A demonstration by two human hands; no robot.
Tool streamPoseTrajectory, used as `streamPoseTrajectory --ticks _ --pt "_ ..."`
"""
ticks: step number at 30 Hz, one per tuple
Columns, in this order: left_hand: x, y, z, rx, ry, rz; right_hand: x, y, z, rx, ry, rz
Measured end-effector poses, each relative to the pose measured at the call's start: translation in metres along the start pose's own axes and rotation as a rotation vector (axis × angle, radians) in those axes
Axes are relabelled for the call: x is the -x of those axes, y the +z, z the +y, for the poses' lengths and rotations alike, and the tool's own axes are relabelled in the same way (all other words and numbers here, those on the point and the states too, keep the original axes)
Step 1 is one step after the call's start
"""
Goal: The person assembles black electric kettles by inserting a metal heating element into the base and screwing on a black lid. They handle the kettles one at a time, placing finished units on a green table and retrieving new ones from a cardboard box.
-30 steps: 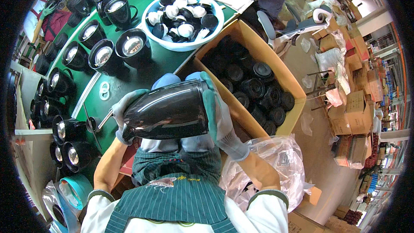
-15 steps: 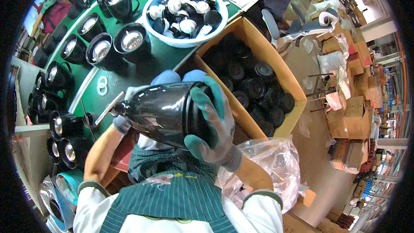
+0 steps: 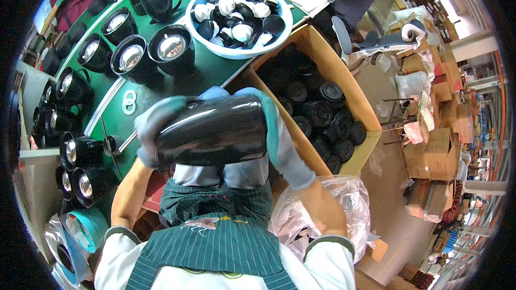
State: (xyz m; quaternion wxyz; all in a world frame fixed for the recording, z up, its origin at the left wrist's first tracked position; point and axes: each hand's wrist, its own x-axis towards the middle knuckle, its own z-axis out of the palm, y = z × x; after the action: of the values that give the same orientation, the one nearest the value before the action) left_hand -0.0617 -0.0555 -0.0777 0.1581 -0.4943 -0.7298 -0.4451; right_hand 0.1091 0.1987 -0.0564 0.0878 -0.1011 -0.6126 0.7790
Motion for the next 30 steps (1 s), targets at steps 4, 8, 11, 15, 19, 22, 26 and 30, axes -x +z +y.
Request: streamPoseTrajectory --ticks 4,8,11,15,19,22,26,30 --pt "-0.005 -0.025 0.003 0.168 -0.120 -0.105 0.003 -0.022 0.023 -0.106 0.340 0.035" --pt "0.046 -0.018 -0.029 0.700 -0.697 -0.066 0.022 0.009 -0.004 0.380 -0.212 -0.038" --pt "0.050 0.000 -0.017 0.814 -0.718 0.012 0.013 0.020 -0.004 0.334 -0.330 -0.067" --pt "-0.009 -0.043 0.023 0.044 -0.090 -0.165 0.009 0.010 0.008 0.046 -0.002 -0.055" --pt "-0.033 -0.059 0.033 -0.060 0.141 -0.132 0.019 -0.047 0.053 0.278 0.357 -0.149" --pt "0.014 -0.037 -0.005 0.342 -0.504 -0.094 0.033 0.004 0.008 0.336 -0.141 -0.040" --pt "0.051 0.003 -0.012 1.324 -0.787 0.078 0.018 0.034 -0.008 0.077 -0.263 -0.034" --pt "-0.041 -0.061 0.035 -0.285 0.491 -0.177 0.008 -0.003 0.024 -0.072 0.070 -0.054"
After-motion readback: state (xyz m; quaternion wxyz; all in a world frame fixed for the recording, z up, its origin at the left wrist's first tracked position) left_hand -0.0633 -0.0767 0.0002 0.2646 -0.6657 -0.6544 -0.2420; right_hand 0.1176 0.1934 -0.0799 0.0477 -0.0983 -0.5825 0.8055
